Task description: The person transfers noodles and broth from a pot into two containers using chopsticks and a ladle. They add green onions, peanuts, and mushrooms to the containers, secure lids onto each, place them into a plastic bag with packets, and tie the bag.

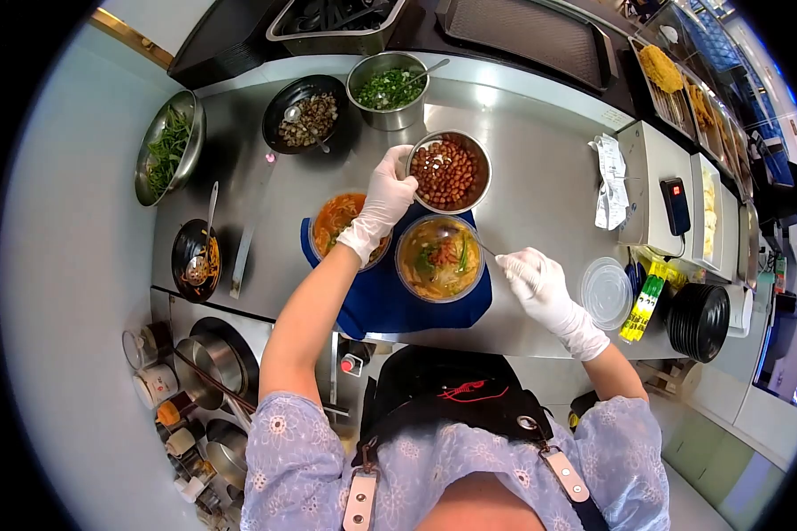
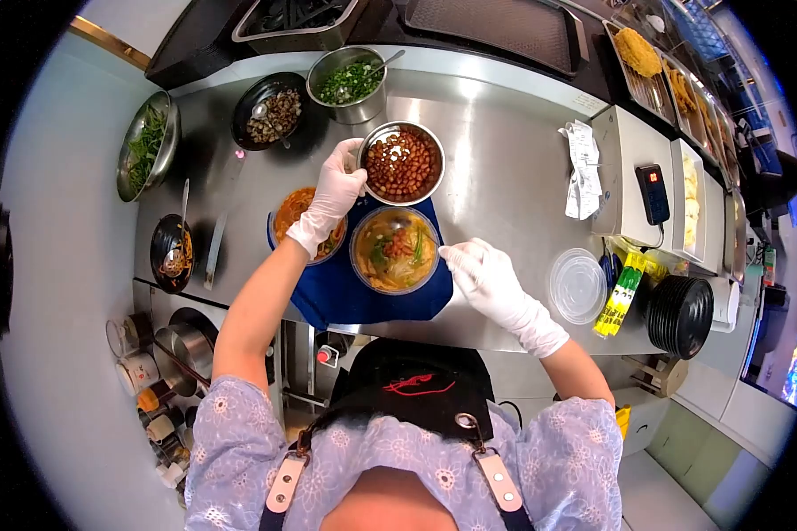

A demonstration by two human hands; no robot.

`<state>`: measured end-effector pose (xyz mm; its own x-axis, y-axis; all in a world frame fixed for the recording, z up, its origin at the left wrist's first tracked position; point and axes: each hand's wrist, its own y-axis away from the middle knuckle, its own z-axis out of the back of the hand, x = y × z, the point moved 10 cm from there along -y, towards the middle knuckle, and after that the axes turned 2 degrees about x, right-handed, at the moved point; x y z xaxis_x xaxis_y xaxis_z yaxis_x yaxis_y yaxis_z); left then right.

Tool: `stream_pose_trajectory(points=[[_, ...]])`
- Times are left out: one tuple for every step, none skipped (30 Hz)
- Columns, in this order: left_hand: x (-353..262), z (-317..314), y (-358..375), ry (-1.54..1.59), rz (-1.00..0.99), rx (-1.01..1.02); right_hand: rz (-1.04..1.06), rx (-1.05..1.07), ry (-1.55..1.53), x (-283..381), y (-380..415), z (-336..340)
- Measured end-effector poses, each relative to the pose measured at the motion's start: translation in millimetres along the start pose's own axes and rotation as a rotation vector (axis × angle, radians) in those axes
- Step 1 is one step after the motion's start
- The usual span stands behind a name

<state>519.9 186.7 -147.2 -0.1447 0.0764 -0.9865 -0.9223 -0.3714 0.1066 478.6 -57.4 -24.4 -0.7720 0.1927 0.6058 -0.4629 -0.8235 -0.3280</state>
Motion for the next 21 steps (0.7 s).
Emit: stream_pose_trajectory(points=[[0.8, 0.4, -0.4, 0.000, 0.003, -0.001, 0.000, 0.002, -0.002, 1.8, -2.0, 1.1], [0.4, 0.6, -1.1, 0.010, -0.003, 0.000, 0.012, -0.029, 0.047, 3.9, -6.0, 4.8], [-1.1, 0.5, -1.1, 0.019, -0.009, 0.002, 0.024, -0.061, 0.096, 4.4, -10.2, 7.3], [-3.6, 1.3, -0.4, 0.018, -0.008, 0.002, -0.004, -0.094, 0.123, -4.1, -17.1, 7.4], [-7.2, 1.7, 0.1, 0.007, -0.017, 0.013, -0.005, -0.095, 0.122, -12.1, -26.5, 2.5], [-10.0, 1.8, 0.4, -0.004, -0.027, 0.023, -0.034, -0.140, 0.171, -23.0, -36.1, 1.0], [-9.3, 1.8, 0.4, -0.005, -0.029, 0.023, -0.061, -0.187, 0.220, -32.9, -42.4, -0.6], [-8.2, 3.7, 0.7, 0.005, -0.023, 0.005, -0.058, -0.191, 0.221, -41.6, -46.0, -8.7], [-8.2, 6.9, -0.3, 0.014, -0.021, -0.017, -0.071, -0.189, 0.233, -53.4, -50.1, -18.6], [-10.9, 7.9, -1.1, 0.000, -0.036, -0.016, -0.081, -0.188, 0.245, -58.9, -56.6, -24.9], [-12.6, 8.9, -0.6, -0.014, -0.048, -0.016, -0.071, -0.191, 0.245, -58.0, -58.7, -30.8], [-12.2, 10.7, -1.0, -0.035, -0.044, -0.020, -0.168, -0.236, 0.146, -63.8, -58.2, -31.3], [-13.9, 13.5, -1.2, -0.036, -0.049, -0.027, -0.266, -0.277, 0.046, -73.5, -57.1, -33.9], [-13.1, 14.2, -0.8, -0.036, -0.035, -0.018, -0.367, -0.374, -0.139, -96.8, -49.7, -44.1], [-11.4, 15.1, -1.7, -0.036, -0.022, -0.008, -0.362, -0.373, -0.139, -94.1, -56.1, -43.7], [-10.5, 16.8, -3.3, -0.038, -0.025, -0.003, -0.574, -0.391, -0.432, -114.3, -52.5, -51.7], [-10.5, 18.9, -4.8, -0.037, -0.030, -0.006, -0.782, -0.401, -0.727, -129.9, -46.1, -67.2], [-9.8, 20.8, -5.8, -0.038, -0.032, -0.005, -0.806, -0.445, -0.804, -134.4, -48.2, -68.8], [-9.9, 23.3, -7.3, -0.040, -0.033, -0.003, -0.801, -0.445, -0.804, -136.2, -52.1, -67.8], [-9.2, 26.2, -9.8, -0.035, -0.049, -0.003, -0.813, -0.461, -0.846, -140.3, -53.5, -66.9], [-11.6, 29.8, -11.5, -0.037, -0.053, -0.004, -0.827, -0.477, -0.887, -143.0, -55.0, -65.8]])
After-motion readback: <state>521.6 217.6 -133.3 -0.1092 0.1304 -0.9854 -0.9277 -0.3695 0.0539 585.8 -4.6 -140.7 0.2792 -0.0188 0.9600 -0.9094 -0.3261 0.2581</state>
